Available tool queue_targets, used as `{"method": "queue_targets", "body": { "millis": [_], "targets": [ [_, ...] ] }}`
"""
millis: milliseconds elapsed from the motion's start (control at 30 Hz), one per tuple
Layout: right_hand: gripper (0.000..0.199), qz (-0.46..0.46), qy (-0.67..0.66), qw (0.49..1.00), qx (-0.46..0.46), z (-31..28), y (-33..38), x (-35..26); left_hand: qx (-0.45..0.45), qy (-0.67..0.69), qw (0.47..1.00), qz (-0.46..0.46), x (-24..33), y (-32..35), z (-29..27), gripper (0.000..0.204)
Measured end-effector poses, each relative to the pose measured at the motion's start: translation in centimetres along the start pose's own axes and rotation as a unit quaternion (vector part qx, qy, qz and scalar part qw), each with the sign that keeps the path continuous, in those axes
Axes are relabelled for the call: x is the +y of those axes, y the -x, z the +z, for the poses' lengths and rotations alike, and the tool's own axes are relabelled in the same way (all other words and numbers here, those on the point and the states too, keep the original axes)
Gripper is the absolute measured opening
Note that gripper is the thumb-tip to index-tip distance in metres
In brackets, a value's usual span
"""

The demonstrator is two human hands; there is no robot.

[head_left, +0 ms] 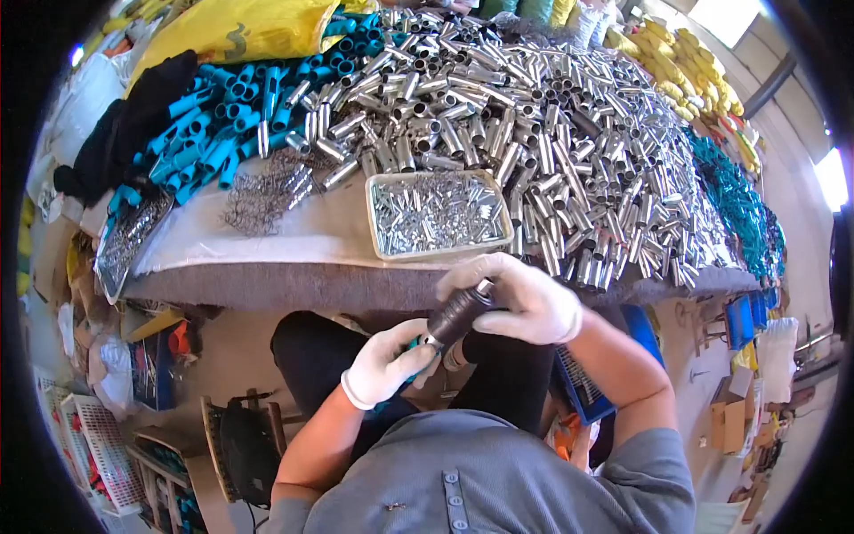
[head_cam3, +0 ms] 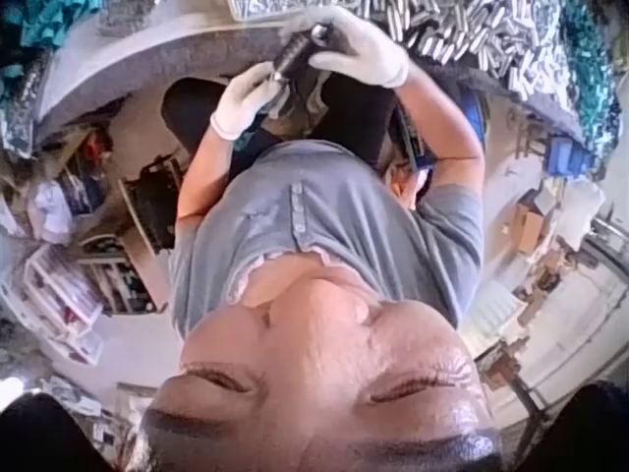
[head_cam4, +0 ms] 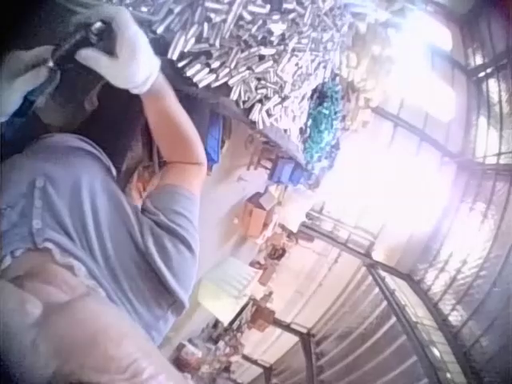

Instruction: Assemble metal tubes with plastic handles and small metal pins to create hardware components.

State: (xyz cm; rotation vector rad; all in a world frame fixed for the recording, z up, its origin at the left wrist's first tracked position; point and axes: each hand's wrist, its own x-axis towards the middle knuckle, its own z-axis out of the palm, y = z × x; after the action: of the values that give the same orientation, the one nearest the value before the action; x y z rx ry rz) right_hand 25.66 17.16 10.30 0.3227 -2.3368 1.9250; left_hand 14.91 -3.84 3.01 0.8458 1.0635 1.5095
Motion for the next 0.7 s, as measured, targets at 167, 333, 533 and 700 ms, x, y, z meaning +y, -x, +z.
{"method": "queue_targets", "body": {
  "millis": [167, 333, 533, 700],
  "targets": [
    [0.046, -0.111, 0.322, 0.924, -0.172, -1.5, 0.1, -3.2, 0.06, -0.274, 0.955, 0.092, 1.8, 0.6, 1.7, 0.018],
    [0.044, 0.08, 0.402, 0.912, 0.001, -0.3, 2.2, -4.0, 0.071, -0.373, 0.918, 0.112, 0.5, 0.9, 2.2, 0.035],
    [0.055, 0.126, 0.314, 0.941, -0.01, -0.2, 3.8, -3.4, 0.077, -0.368, 0.923, 0.081, 0.1, 1.0, 3.0, 0.035],
    [0.057, 0.101, 0.336, 0.935, 0.052, 0.4, 4.4, -3.0, 0.067, -0.373, 0.922, 0.079, -0.8, 0.8, 3.2, 0.035]
  ]
}}
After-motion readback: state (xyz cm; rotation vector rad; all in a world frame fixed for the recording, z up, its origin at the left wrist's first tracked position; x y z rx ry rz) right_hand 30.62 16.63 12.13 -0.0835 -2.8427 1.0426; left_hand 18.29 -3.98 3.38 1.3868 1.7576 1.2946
